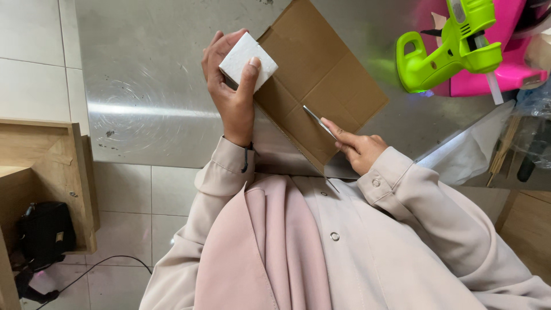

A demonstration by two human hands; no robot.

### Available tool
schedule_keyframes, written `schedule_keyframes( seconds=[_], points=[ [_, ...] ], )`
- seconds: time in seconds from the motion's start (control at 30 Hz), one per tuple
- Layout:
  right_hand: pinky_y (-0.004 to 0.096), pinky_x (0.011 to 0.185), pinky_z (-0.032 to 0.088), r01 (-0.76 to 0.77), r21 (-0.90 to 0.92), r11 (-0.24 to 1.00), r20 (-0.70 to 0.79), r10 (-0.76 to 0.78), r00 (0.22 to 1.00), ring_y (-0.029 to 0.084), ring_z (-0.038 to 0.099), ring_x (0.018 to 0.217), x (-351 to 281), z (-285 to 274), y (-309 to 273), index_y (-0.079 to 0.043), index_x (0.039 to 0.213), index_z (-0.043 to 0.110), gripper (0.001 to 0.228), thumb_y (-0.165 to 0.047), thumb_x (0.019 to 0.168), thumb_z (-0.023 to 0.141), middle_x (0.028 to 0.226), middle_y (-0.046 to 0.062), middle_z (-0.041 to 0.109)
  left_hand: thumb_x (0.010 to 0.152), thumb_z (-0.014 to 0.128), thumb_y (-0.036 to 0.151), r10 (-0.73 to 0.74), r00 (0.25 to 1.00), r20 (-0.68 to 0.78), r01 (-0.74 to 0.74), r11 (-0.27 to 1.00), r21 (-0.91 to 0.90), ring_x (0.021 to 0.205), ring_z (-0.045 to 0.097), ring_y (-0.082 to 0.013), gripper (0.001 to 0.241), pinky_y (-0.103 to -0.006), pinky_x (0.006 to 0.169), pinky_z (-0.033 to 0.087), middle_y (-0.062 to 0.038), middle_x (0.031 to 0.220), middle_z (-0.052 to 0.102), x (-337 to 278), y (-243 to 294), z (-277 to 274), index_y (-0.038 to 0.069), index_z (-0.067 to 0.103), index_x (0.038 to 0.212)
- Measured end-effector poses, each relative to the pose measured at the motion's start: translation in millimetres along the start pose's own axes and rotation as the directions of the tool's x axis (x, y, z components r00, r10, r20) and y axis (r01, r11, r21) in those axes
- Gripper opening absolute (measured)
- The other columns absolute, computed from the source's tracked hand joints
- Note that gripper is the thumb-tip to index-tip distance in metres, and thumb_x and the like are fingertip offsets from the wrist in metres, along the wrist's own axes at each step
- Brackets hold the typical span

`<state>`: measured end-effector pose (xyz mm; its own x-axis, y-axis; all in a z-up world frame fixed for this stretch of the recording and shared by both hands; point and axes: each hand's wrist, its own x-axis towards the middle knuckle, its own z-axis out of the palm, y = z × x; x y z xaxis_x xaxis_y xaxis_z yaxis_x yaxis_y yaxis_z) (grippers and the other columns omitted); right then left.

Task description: The person prepares a floral arrangement base by gluing a piece of floral foam into a cardboard box and trimming the cardboard to size using scissors.

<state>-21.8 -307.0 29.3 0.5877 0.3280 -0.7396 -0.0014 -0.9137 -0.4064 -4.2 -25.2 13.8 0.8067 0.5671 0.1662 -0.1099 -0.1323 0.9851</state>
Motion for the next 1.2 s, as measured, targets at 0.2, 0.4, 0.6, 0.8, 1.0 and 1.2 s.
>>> schedule_keyframes(
  seconds=[0.2,0.4,0.6,0.8,1.0,1.2],
  points=[
    [0.031,0.098,0.05,-0.085,-0.032,0.996,0.036,0.086,0.996,0.035,0.044,0.076,-9.6,2.7,7.0,-0.062,0.157,0.029,0.064,-0.031,0.103,0.045,0.157,-0.029,0.05,0.101,0.067,0.037,0.008,1.0,0.012,-0.008,1.0,0.02,0.151,0.047,-0.0273,0.03,-0.0546,0.137,0.009,0.005,0.133,0.069,0.1,1.6,0.7,0.023,0.065,0.128],
    [0.03,0.099,0.05,-0.134,-0.038,0.99,0.052,0.136,0.989,0.027,0.067,0.087,-25.4,6.9,21.0,-0.062,0.157,0.03,0.071,-0.022,0.1,0.043,0.156,-0.031,0.049,0.102,0.066,0.035,0.042,0.999,0.021,-0.042,0.999,0.025,0.15,0.048,-0.0299,0.029,-0.046,0.13,0.022,0.002,0.131,0.07,2.7,5.5,-1.0,0.021,0.064,0.128],
    [0.024,0.115,0.041,-0.114,0.023,0.993,0.056,0.113,0.992,0.003,0.049,0.145,-38.5,16.4,40.4,-0.055,0.158,0.033,0.065,-0.025,0.102,0.044,0.162,-0.03,0.044,0.102,0.069,0.029,0.017,1.0,0.014,-0.017,1.0,-0.018,0.151,0.046,-0.0273,0.031,-0.0415,0.126,0.036,0.003,0.136,0.064,0.2,2.3,-1.7,0.02,0.065,0.131],
    [0.021,0.111,0.047,-0.052,0.027,0.998,0.036,0.051,0.998,-0.001,0.052,0.143,-52.6,31.8,72.4,-0.052,0.159,0.034,0.063,-0.027,0.103,0.045,0.163,-0.03,0.042,0.101,0.068,0.033,0.001,1.0,0.013,0.0,1.0,-0.021,0.15,0.045,-0.0271,0.031,-0.0411,0.124,0.037,0.0,0.134,0.063,0.8,4.7,-1.3,0.02,0.066,0.129],
    [0.019,0.116,0.043,-0.135,0.11,0.985,0.073,0.128,0.989,-0.001,0.047,0.148,-70.6,38.9,82.3,-0.054,0.159,0.034,0.063,-0.027,0.102,0.046,0.163,-0.03,0.044,0.101,0.068,0.03,-0.024,0.999,0.022,0.026,0.998,-0.066,0.148,0.047,-0.0261,0.029,-0.039,0.121,0.041,-0.001,0.133,0.067,-0.5,6.6,-0.6,0.019,0.064,0.128],
    [0.046,0.122,0.046,-0.316,0.077,0.946,0.07,0.311,0.948,0.028,0.063,0.135,-95.4,30.0,87.8,-0.066,0.149,0.045,0.056,-0.043,0.099,0.056,0.15,-0.022,0.061,0.101,0.073,0.025,-0.035,0.993,0.113,0.057,0.979,-0.197,0.146,0.045,-0.0227,0.04,-0.0476,0.13,0.018,-0.012,0.135,0.068,2.0,-3.8,-3.9,0.01,0.061,0.136]
  ],
)
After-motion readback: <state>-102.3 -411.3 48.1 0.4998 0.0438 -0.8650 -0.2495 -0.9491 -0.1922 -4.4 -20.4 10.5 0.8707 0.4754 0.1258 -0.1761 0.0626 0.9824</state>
